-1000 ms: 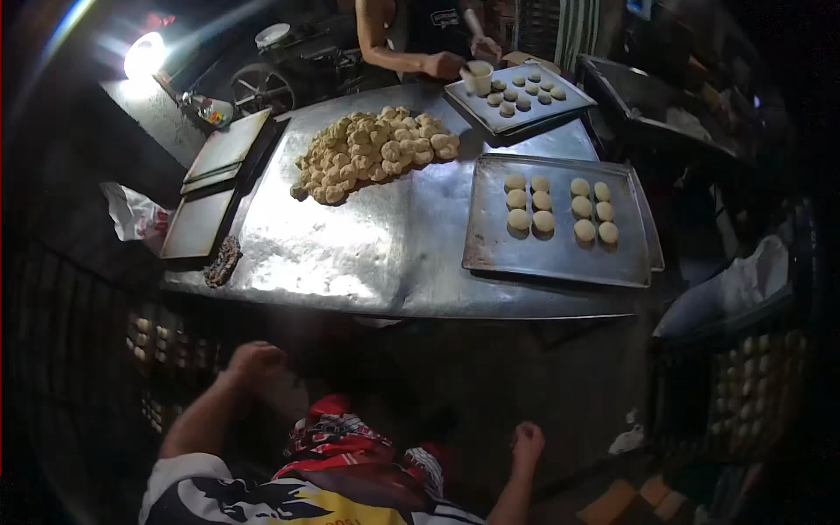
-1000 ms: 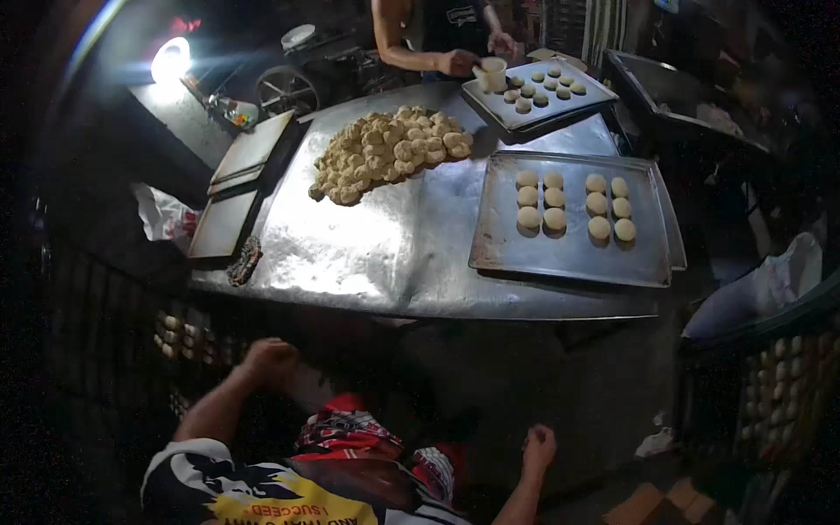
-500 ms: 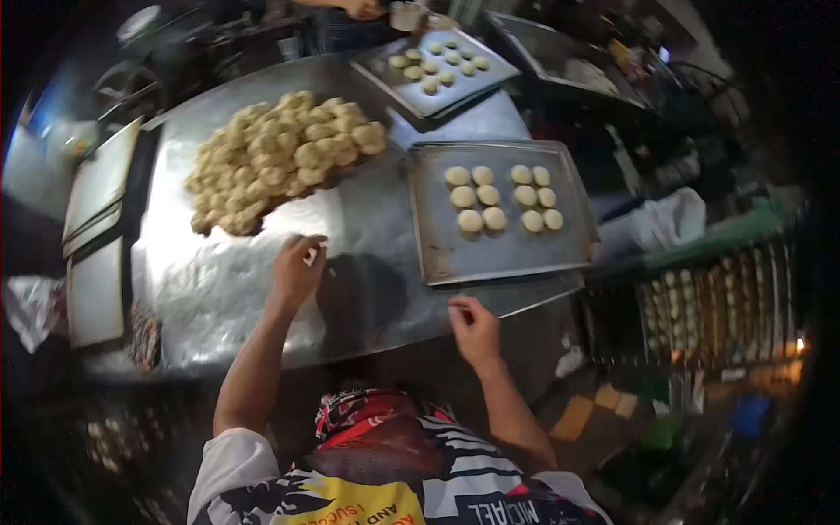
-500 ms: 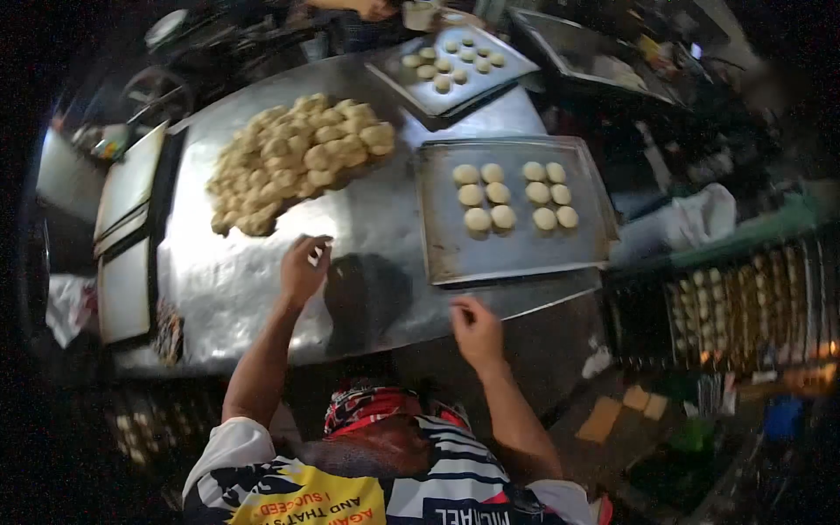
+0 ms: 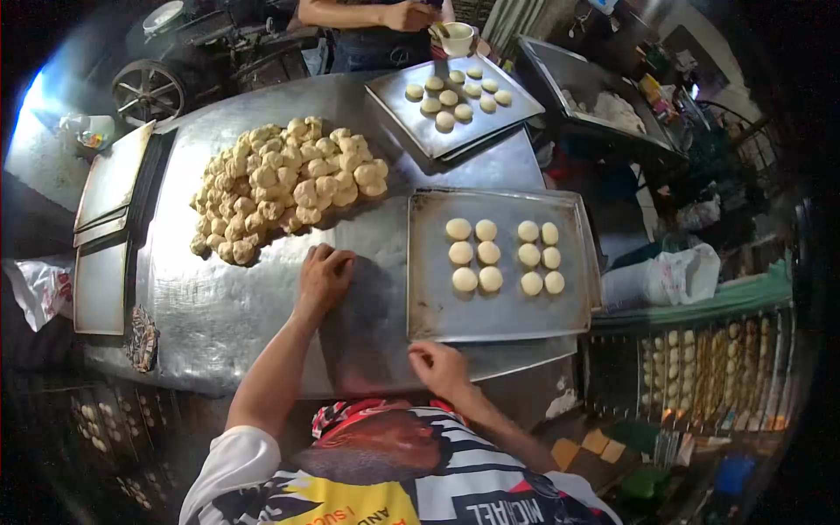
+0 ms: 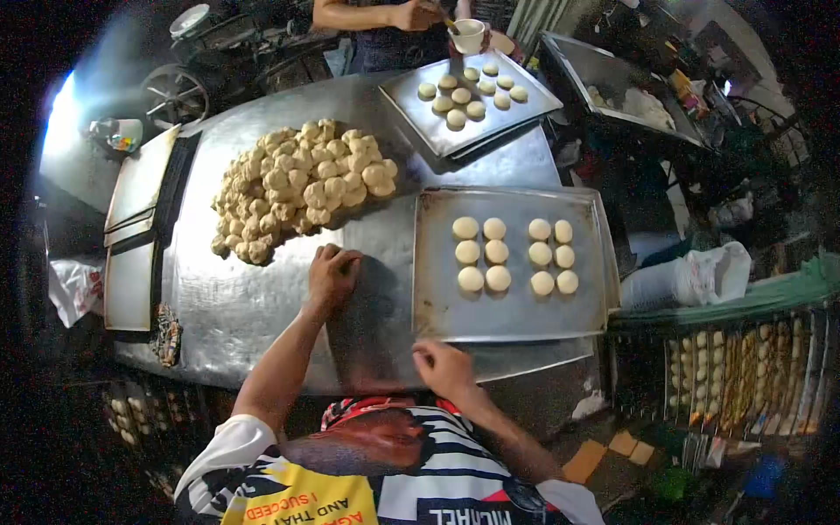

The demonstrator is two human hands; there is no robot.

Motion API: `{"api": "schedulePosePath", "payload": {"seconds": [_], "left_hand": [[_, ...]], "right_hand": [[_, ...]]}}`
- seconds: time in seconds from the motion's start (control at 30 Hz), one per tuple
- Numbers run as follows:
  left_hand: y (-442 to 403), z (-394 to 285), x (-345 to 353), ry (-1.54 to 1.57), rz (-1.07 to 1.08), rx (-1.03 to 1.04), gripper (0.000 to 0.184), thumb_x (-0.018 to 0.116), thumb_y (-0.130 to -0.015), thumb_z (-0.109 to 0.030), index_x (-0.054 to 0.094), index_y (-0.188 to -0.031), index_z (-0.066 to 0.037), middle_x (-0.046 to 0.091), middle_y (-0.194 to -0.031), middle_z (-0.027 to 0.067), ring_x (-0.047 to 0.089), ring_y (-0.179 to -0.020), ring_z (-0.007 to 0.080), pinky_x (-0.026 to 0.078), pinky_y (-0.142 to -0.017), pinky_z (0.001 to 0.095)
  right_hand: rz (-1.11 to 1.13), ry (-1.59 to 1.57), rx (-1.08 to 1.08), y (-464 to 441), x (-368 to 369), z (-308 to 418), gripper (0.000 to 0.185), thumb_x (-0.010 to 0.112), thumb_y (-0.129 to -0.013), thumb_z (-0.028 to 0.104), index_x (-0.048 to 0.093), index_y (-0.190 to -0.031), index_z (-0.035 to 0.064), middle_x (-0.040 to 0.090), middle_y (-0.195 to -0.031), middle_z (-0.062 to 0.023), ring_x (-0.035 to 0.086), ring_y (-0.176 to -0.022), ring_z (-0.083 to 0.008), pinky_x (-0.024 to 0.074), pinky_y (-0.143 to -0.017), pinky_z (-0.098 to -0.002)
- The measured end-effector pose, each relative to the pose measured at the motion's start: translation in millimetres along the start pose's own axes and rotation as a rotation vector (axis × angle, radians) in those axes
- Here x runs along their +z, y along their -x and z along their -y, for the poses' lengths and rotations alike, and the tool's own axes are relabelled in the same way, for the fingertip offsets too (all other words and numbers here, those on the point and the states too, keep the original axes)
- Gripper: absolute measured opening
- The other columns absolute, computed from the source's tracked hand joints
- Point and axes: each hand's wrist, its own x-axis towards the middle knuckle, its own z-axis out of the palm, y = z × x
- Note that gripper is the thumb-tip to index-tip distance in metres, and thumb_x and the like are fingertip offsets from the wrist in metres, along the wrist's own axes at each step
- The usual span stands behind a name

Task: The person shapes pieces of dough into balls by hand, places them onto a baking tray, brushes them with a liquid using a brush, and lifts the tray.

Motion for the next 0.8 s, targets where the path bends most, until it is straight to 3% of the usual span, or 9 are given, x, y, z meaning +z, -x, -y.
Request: {"api": "schedulePosePath", "payload": {"seconds": [0.1, 0.13, 0.27, 0.4, 0.47, 0.57, 0.67, 0.7, 0.8], "left_hand": [[14.1, -6.8, 8.0, -0.152, -0.111, -0.007, 0.019, 0.076, -0.088, -0.014, 0.08, -0.105, -0.02, 0.066, -0.105, 0.0093, 0.06, -0.105, 0.0329, 0.051, -0.093, 0.0482], [24.3, -15.9, 0.0, -0.152, -0.059, -0.057, 0.028, 0.075, -0.088, -0.014, 0.079, -0.115, -0.022, 0.066, -0.119, 0.01, 0.059, -0.111, 0.0339, 0.049, -0.097, 0.0488], [76.5, -22.6, -25.4, -0.262, -0.016, -0.075, 0.035, 0.077, -0.09, -0.018, 0.077, -0.124, -0.024, 0.061, -0.141, 0.0106, 0.058, -0.123, 0.036, 0.049, -0.101, 0.0485], [102.6, 2.8, -47.4, -0.093, -0.052, -0.293, 0.032, 0.078, -0.089, -0.018, 0.077, -0.121, -0.022, 0.067, -0.13, 0.0111, 0.061, -0.12, 0.0345, 0.052, -0.097, 0.048], [94.7, 43.8, -57.6, 0.073, -0.059, -0.503, 0.03, 0.078, -0.089, -0.016, 0.078, -0.119, -0.02, 0.071, -0.122, 0.0113, 0.063, -0.118, 0.034, 0.053, -0.096, 0.0474], [65.7, 85.2, -105.0, 0.043, -0.302, -0.461, 0.028, 0.078, -0.088, -0.014, 0.078, -0.116, -0.017, 0.073, -0.112, 0.012, 0.065, -0.111, 0.0344, 0.052, -0.096, 0.0451], [45.0, 172.8, -145.0, -0.153, -0.458, -0.504, 0.03, 0.077, -0.088, -0.014, 0.077, -0.118, -0.015, 0.07, -0.119, 0.0134, 0.061, -0.119, 0.0361, 0.048, -0.105, 0.045], [42.6, 211.9, -153.6, -0.058, -0.461, -0.512, 0.033, 0.075, -0.09, -0.016, 0.076, -0.122, -0.014, 0.068, -0.126, 0.0134, 0.057, -0.126, 0.0367, 0.047, -0.108, 0.0468], [28.3, 271.7, -164.2, -0.247, -0.419, -0.491, 0.036, 0.073, -0.092, -0.019, 0.073, -0.128, -0.014, 0.066, -0.13, 0.0142, 0.054, -0.129, 0.0362, 0.045, -0.109, 0.0476]], "right_hand": [[0.209, -0.126, -0.187, -18.1, -6.9, -1.5, 0.021, 0.073, -0.095, 0.02, 0.076, -0.111, 0.0063, 0.078, -0.097, -0.0152, 0.078, -0.086, -0.0272, 0.0597, -0.075, -0.0388], [0.25, -0.181, -0.218, -25.1, -7.8, 1.4, 0.021, 0.073, -0.095, 0.019, 0.075, -0.111, 0.006, 0.077, -0.097, -0.0148, 0.077, -0.087, -0.0263, 0.0593, -0.077, -0.038], [0.37, -0.316, -0.154, -53.4, 2.6, 23.7, 0.021, 0.072, -0.096, 0.02, 0.075, -0.111, 0.0057, 0.077, -0.097, -0.0152, 0.075, -0.085, -0.0287, 0.0588, -0.078, -0.0395], [0.471, -0.238, -0.308, -87.5, 41.3, 53.4, 0.025, 0.069, -0.096, 0.023, 0.074, -0.115, 0.0089, 0.077, -0.1, -0.016, 0.075, -0.09, -0.0323, 0.0589, -0.082, -0.0426], [0.445, -0.167, -0.313, -97.7, 68.7, 56.7, 0.023, 0.069, -0.096, 0.026, 0.075, -0.113, 0.0114, 0.077, -0.1, -0.0154, 0.075, -0.092, -0.0334, 0.0588, -0.081, -0.0442], [0.307, 0.098, -0.348, -111.1, 100.1, 57.7, 0.02, 0.068, -0.095, 0.031, 0.073, -0.108, 0.0158, 0.078, -0.096, -0.0126, 0.076, -0.091, -0.035, 0.0583, -0.078, -0.0475], [0.193, 0.232, -0.265, -103.0, 116.7, 76.7, 0.019, 0.068, -0.096, 0.031, 0.071, -0.108, 0.0171, 0.078, -0.091, -0.0118, 0.076, -0.086, -0.036, 0.0583, -0.074, -0.0491], [0.151, 0.281, -0.227, -99.9, 122.3, 80.8, 0.019, 0.067, -0.096, 0.031, 0.07, -0.109, 0.0175, 0.077, -0.09, -0.0121, 0.076, -0.084, -0.0369, 0.0584, -0.073, -0.0502], [-0.003, 0.385, -0.206, -94.1, 139.8, 86.3, 0.017, 0.067, -0.097, 0.03, 0.067, -0.109, 0.0176, 0.076, -0.086, -0.0113, 0.075, -0.078, -0.0372, 0.058, -0.069, -0.051]]}}
